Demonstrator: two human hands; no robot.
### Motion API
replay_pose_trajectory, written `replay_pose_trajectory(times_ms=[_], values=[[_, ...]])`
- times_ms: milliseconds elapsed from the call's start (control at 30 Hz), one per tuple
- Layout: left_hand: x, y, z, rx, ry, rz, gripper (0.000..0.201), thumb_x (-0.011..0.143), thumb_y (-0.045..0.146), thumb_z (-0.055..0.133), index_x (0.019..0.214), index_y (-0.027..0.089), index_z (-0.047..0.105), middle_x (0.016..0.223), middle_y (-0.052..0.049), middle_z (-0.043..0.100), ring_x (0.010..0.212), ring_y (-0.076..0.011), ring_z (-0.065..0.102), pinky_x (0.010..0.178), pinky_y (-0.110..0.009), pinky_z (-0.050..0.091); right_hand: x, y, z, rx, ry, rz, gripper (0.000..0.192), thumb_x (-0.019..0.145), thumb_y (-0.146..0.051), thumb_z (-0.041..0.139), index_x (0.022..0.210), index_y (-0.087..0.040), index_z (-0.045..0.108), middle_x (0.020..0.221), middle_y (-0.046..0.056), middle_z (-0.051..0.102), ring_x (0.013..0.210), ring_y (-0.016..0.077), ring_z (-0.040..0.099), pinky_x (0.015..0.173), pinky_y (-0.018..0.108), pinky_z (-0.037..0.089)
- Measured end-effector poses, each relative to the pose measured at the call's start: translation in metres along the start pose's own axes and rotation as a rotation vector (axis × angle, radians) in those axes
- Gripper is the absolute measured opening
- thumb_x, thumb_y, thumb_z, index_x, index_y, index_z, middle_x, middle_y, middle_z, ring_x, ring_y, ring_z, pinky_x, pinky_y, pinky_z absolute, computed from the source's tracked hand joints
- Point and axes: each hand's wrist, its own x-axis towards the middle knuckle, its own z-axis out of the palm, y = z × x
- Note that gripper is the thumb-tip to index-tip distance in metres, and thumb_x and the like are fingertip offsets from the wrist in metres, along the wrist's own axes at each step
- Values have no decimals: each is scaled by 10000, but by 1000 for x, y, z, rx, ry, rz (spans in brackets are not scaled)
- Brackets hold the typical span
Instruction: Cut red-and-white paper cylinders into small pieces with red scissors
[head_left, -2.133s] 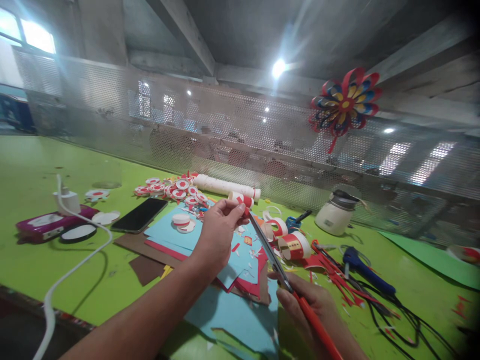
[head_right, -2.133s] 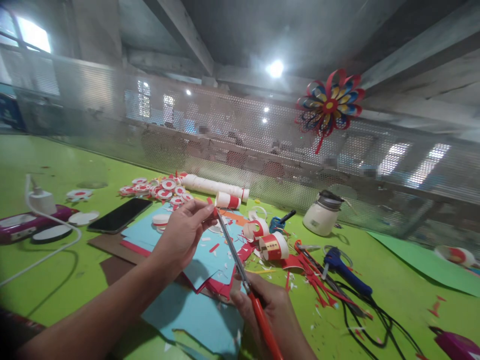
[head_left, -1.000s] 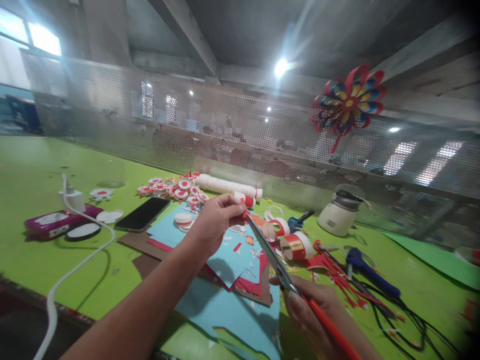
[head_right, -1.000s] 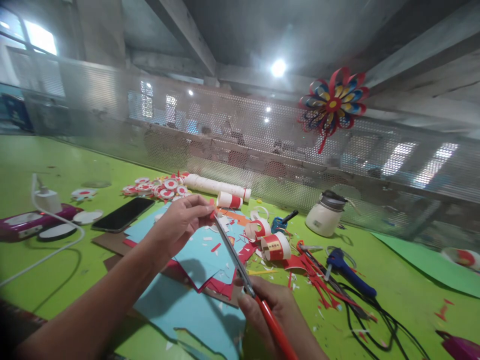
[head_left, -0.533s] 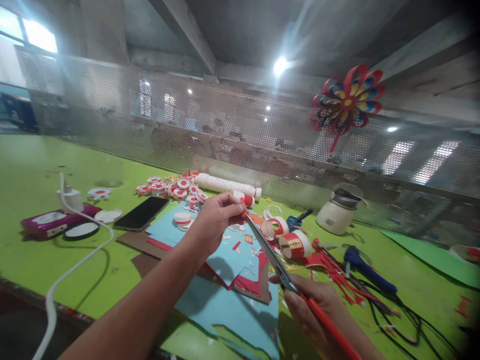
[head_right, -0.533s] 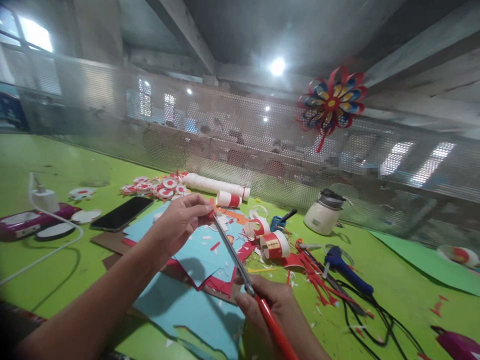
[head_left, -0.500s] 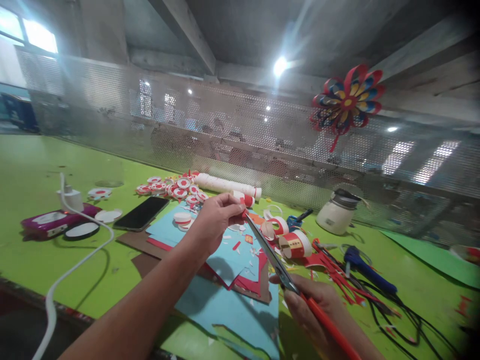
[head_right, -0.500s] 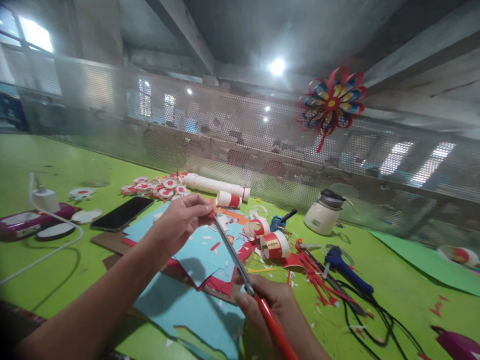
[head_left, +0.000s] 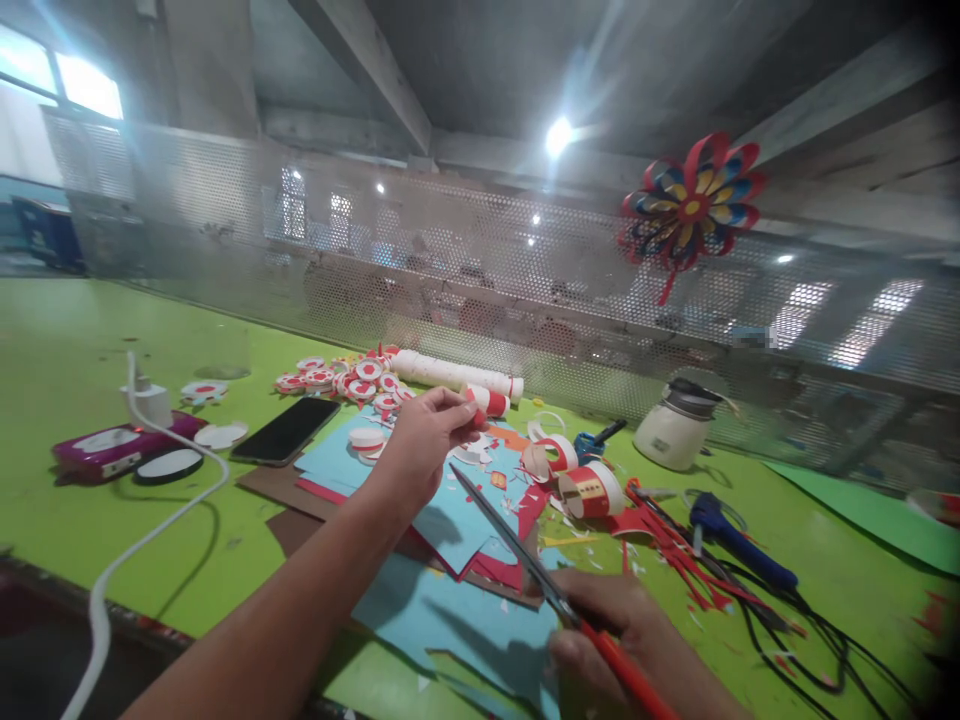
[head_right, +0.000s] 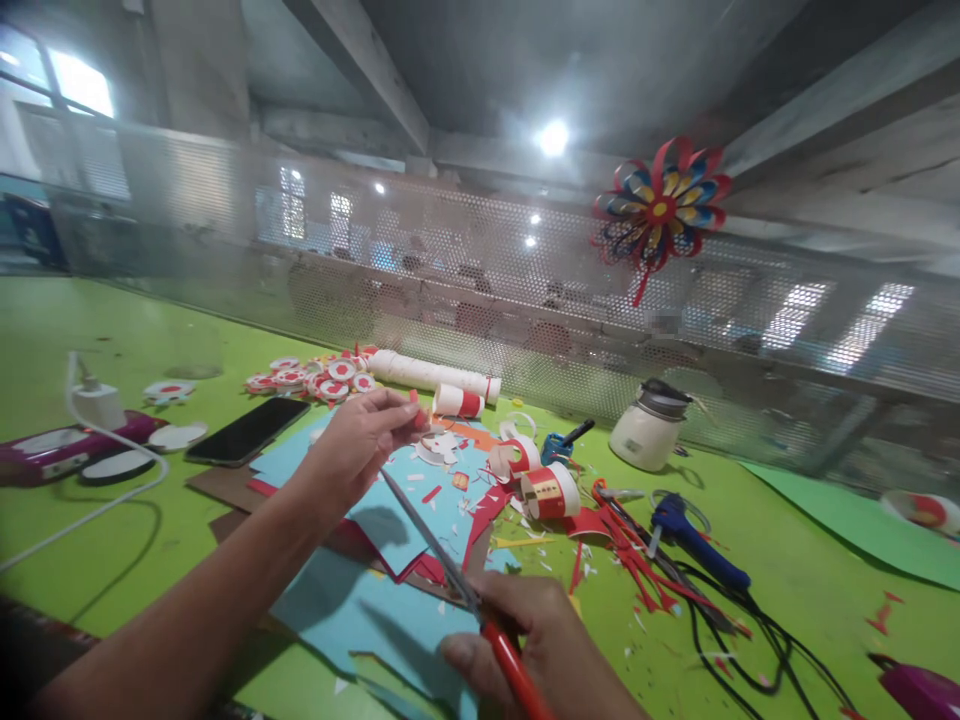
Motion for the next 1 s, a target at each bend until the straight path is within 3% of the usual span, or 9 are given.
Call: replay_pose_trajectory(times_ms=[100, 200, 333, 567, 733, 1000], values=[[-1, 0, 2, -1, -1, -9, 116, 677, 142, 611, 636, 130, 503, 597, -16, 584, 608, -131, 589, 644, -279, 437, 1, -2, -1, 26, 114, 60, 417, 798, -534, 433, 811, -166, 628, 542, -16, 462, 481, 114, 422, 442, 211, 318], [-3, 0, 3, 14, 1, -22, 114, 682, 160, 614, 663, 134, 505, 610, -19, 596, 607, -132, 595, 618, -267, 426, 3, -1, -5, -85, 247, 89, 388, 803, -500, 443, 813, -167, 641, 553, -11, 480, 494, 117, 407, 462, 220, 311], [-4, -2, 4, 41, -14, -29, 135, 689, 207, 624, 679, 137, 509, 623, -32, 614, 619, -142, 606, 611, -265, 420, 6, 1, -7, -106, 310, 106, 404, 812, -503, 422, 832, -161, 637, 557, -7, 514, 497, 126, 446, 475, 225, 330], [-8, -4, 9, 78, -53, -47, 156, 686, 246, 634, 687, 144, 517, 627, -32, 615, 621, -149, 609, 616, -273, 419, 8, 2, -9, -120, 311, 141, 414, 849, -505, 375, 736, -182, 607, 549, -2, 559, 539, 153, 528, 533, 244, 376], [-8, -10, 9, 97, -75, -12, 140, 676, 237, 638, 678, 136, 541, 631, -21, 594, 602, -116, 562, 593, -252, 398, 6, -1, -11, -60, 234, 110, 422, 876, -489, 356, 694, -182, 581, 578, 1, 556, 544, 138, 511, 520, 230, 376], [-9, -10, 11, 84, -101, -33, 114, 670, 224, 634, 662, 138, 559, 601, -18, 578, 582, -115, 536, 552, -246, 371, 5, -2, -8, 60, 204, 159, 431, 888, -494, 341, 840, -155, 603, 563, -10, 487, 505, 121, 458, 481, 226, 339]])
